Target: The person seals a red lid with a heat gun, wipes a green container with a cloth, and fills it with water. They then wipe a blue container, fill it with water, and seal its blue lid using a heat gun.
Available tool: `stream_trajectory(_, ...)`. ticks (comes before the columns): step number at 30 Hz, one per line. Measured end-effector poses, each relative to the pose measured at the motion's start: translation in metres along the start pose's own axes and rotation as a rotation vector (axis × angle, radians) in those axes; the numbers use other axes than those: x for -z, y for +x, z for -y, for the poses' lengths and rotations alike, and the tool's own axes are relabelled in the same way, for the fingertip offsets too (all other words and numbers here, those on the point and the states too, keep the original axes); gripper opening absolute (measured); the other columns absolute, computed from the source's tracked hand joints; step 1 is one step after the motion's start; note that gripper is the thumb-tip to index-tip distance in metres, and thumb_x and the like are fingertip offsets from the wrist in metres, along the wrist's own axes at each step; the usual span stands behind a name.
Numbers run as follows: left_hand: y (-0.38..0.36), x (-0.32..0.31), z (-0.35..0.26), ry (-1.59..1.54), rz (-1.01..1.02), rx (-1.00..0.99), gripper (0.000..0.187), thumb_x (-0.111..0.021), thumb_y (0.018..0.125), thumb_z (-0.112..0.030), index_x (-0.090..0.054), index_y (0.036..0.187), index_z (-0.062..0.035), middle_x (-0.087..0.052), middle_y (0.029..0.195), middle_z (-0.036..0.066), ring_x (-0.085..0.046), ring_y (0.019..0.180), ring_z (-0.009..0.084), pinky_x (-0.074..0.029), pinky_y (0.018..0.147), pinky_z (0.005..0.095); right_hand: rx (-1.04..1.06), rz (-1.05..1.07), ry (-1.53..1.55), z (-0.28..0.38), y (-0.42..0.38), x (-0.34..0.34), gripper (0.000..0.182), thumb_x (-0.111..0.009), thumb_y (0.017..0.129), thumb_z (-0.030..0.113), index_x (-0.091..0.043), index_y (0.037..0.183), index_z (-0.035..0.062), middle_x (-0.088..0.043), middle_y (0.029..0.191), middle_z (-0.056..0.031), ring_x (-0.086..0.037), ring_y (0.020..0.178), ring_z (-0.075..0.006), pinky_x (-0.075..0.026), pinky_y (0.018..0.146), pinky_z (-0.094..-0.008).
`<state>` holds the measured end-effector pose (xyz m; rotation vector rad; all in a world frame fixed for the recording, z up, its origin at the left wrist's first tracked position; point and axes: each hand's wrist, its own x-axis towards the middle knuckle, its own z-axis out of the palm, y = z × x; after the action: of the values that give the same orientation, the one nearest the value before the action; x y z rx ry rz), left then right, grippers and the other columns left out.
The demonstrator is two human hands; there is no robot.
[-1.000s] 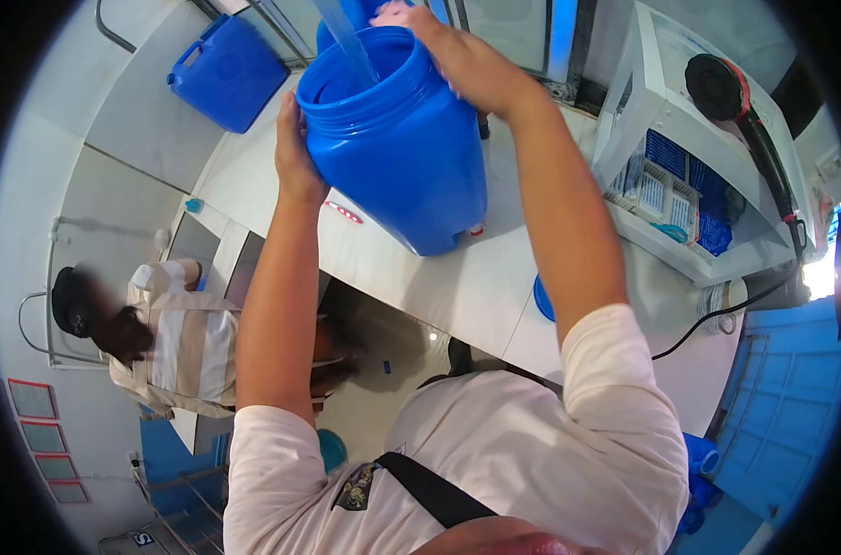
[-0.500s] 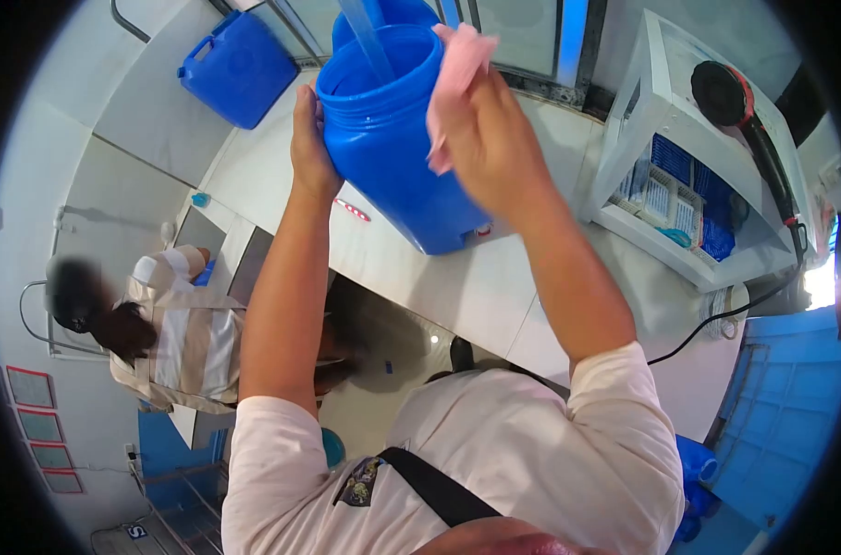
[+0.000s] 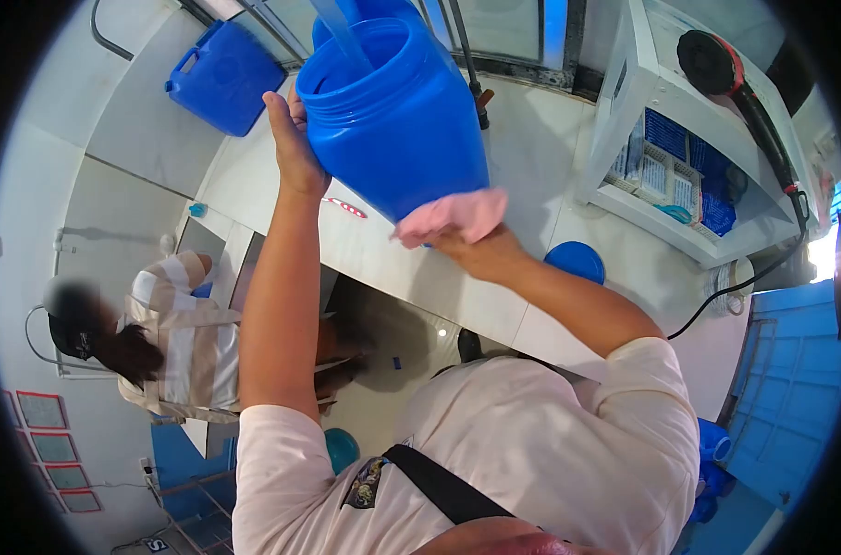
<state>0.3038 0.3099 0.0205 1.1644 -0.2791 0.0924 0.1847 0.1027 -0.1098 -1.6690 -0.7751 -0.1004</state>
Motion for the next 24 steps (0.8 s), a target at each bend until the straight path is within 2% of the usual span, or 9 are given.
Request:
stream_trajectory(1,0.000,-0.001,0.000,0.018,-0.008,-0.012,0.081,-0.039,0.097,-0.076,-0.061,0.130,-0.0045,-0.070,0.121,0.011,-0.067,0.110,0.0237,-0.053,0.098,0.0394,-0.062,0.071,0.192,-0.001,-0.003,0.005,0.030,-0.061,0.096,0.022,-0.064,0.126,0.0198,-0.057,0.135,-0.0137,-0.055,0.126,-0.0306,-0.046,0.105,-0.0407)
stream_trajectory(3,-0.002,-0.005,-0.003,-0.001,-0.017,0.010,0.081,-0.039,0.097,-0.076,-0.061,0.129,-0.0045,-0.070,0.119,0.011,-0.067,0.109,0.0234,-0.053,0.098,0.0391,0.502,-0.505,-1.054,-0.013,0.018,0.020,0.033,-0.060,0.098,0.020,-0.062,0.130,0.0168,-0.046,0.147,-0.0205,-0.046,0.136,-0.0361,-0.041,0.110,-0.0439)
stream_trajectory(6,0.001,-0.002,-0.001,0.002,-0.009,0.020,0.081,-0.039,0.097,-0.075,-0.062,0.128,-0.0043,-0.070,0.118,0.011,-0.067,0.107,0.0230,-0.053,0.097,0.0389,0.503,-0.513,-0.646,0.007,0.067,0.050,0.041,-0.061,0.098,0.017,-0.058,0.138,0.0090,-0.033,0.157,-0.0226,-0.038,0.144,-0.0379,-0.035,0.115,-0.0485)
stream_trajectory(8,0.002,0.002,0.001,0.021,-0.003,0.011,0.080,-0.040,0.097,-0.075,-0.062,0.127,-0.0042,-0.070,0.117,0.011,-0.067,0.106,0.0229,-0.053,0.097,0.0389,0.512,-0.524,0.065,-0.017,0.078,0.052,0.049,-0.053,0.102,0.025,-0.049,0.145,0.0009,-0.038,0.156,-0.0210,-0.040,0.143,-0.0338,-0.033,0.116,-0.0446)
stream_trajectory(12,-0.001,0.000,0.003,-0.004,-0.007,-0.005,0.078,-0.040,0.098,-0.073,-0.061,0.129,-0.0047,-0.069,0.119,0.011,-0.066,0.107,0.0228,-0.052,0.098,0.0388,-0.238,-0.600,0.125,-0.095,0.027,0.026,0.062,-0.032,0.108,0.042,-0.035,0.153,-0.0009,-0.050,0.148,-0.0239,-0.043,0.141,-0.0332,-0.030,0.118,-0.0367)
stream_trajectory(16,-0.001,-0.002,0.000,-0.005,0.033,0.000,0.075,-0.041,0.099,-0.072,-0.059,0.131,-0.0057,-0.068,0.121,0.010,-0.065,0.109,0.0227,-0.051,0.099,0.0387,-0.428,-0.710,0.330,-0.125,-0.027,-0.028,0.051,-0.039,0.108,0.026,-0.037,0.149,-0.0045,-0.045,0.148,-0.0228,-0.045,0.137,-0.0331,-0.035,0.114,-0.0405)
stream_trajectory(18,0.001,-0.002,0.000,-0.017,0.036,-0.003,0.075,-0.042,0.099,-0.071,-0.059,0.131,-0.0060,-0.068,0.121,0.010,-0.065,0.109,0.0229,-0.051,0.100,0.0391,-0.026,-0.654,-0.250,-0.040,-0.012,-0.048,0.061,-0.053,0.101,0.029,-0.036,0.147,-0.0062,-0.038,0.150,-0.0287,-0.028,0.143,-0.0487,-0.020,0.120,-0.0558)
stream_trajectory(22,0.001,-0.002,0.001,-0.001,-0.038,-0.006,0.075,-0.042,0.098,-0.072,-0.058,0.132,-0.0070,-0.067,0.123,0.009,-0.065,0.110,0.0235,-0.051,0.100,0.0398,0.177,-0.508,-0.625,0.042,0.039,-0.042,0.072,-0.066,0.087,0.023,-0.038,0.149,-0.0018,-0.023,0.155,-0.0341,-0.014,0.145,-0.0583,-0.005,0.116,-0.0705)
stream_trajectory(24,0.002,0.001,-0.002,0.019,-0.051,0.017,0.076,-0.042,0.098,-0.072,-0.058,0.132,-0.0071,-0.067,0.123,0.009,-0.065,0.110,0.0235,-0.051,0.099,0.0397,0.109,-0.582,-0.913,0.038,0.057,-0.053,0.062,-0.065,0.088,0.025,-0.050,0.144,0.0044,-0.036,0.149,-0.0271,-0.029,0.135,-0.0579,-0.018,0.111,-0.0716)
